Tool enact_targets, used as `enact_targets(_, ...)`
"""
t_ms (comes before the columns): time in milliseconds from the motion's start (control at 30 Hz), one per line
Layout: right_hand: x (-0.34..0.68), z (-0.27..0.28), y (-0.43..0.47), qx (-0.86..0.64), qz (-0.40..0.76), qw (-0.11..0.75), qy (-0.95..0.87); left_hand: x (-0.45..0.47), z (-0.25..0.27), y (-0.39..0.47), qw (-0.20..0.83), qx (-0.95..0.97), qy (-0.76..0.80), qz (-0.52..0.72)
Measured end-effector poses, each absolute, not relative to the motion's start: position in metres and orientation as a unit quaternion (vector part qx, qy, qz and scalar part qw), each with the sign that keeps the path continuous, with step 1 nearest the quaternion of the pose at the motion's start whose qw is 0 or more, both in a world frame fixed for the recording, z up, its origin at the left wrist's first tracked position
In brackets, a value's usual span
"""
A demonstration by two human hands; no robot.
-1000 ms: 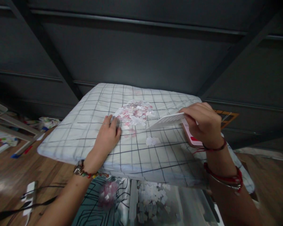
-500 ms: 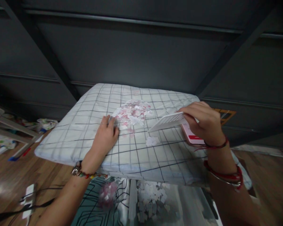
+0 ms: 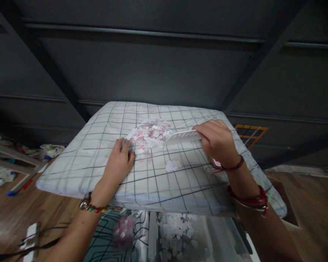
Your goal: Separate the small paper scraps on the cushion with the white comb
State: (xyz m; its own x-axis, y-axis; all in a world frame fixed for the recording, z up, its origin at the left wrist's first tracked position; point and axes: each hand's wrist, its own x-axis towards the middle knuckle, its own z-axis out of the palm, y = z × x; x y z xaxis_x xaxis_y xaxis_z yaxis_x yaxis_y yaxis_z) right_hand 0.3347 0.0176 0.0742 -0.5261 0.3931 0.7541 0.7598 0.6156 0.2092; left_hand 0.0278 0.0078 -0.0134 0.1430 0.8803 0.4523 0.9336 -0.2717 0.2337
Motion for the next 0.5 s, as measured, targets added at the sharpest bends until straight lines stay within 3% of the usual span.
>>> enact_targets(500,0.3361,0.0788,0.0132,-0.326,-0.253,0.327,-0.85,0.028,-0.0135,0.0074,0.062,-0.755,-0.598,-0.262)
